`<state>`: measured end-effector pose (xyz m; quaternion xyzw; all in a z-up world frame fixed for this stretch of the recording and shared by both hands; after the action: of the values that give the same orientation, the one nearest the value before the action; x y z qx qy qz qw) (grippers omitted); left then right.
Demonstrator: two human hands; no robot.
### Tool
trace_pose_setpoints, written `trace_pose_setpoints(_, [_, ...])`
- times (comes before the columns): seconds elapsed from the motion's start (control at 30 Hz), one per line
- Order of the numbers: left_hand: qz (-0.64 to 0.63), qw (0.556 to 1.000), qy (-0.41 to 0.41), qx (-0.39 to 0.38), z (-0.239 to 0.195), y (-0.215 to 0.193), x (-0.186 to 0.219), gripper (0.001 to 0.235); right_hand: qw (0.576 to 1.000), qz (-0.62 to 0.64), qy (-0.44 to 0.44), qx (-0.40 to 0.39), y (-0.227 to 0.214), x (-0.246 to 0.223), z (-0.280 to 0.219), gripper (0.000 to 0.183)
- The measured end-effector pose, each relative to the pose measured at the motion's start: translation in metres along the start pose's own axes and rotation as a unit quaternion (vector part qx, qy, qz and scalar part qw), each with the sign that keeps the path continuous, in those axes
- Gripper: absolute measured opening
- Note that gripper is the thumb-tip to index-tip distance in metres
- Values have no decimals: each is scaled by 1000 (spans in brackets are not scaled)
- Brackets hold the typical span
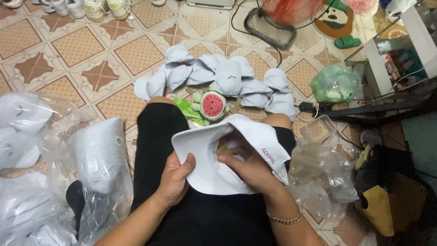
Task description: The person sits on the floor and stuffs white baseball caps with a watermelon-shaped plush toy and a brown cloth. They use a hairdryer to blow air into the caps, then spray them with a can, and repeat the stuffing process.
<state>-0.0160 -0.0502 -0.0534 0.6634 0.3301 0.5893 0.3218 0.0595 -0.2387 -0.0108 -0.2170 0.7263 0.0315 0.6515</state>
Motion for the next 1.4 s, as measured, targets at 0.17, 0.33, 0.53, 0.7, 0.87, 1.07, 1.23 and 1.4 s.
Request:
trace_pose_setpoints(0.17, [-2,999,-52,-11,1,-3,0,38,995,31,97,8,4,7,-3,48])
trace_pose_setpoints(0.33, [118,992,-14,29,0,-12,-3,37,992,-9,123,31,4,8,-6,33])
trace_pose_setpoints(0.53, [243,967,44,69,-3,-18,-11,31,994,-25,103,24,-6,5,-6,24])
trace_pose_setpoints(0.7, [140,988,-1,67,-6,-19,-22,28,993,-29,106,36,-10,-5,-9,25])
trace_pose_setpoints(0.87, [133,990,-37,42,-2,-21,-10,26,973,-168,151,47,-10,-8,-6,26])
trace_pose_setpoints(1.07, [158,982,-27,97,-3,-20,-10,22,994,-63,86,7,1,2,-5,23])
trace_pose_setpoints(1.23, [165,981,-31,95,-5,-17,-9,23,996,-23,81,9,-2,7,-3,27])
trace_pose_setpoints(1.4, [157,984,3,86,-8,-12,-4,22,996,68,21,-46,-6,-8,-16,23])
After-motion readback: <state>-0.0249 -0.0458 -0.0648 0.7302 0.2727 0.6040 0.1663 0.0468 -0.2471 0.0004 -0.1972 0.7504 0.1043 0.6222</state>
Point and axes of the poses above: each hand's wrist, its own z-axis towards the middle knuckle, its own y-axis out of the palm, x = y × z, the point moved 3 cm from there along z, towards the middle knuckle, and after that the axes turned 11 degrees about -z, right-handed, at the moved point
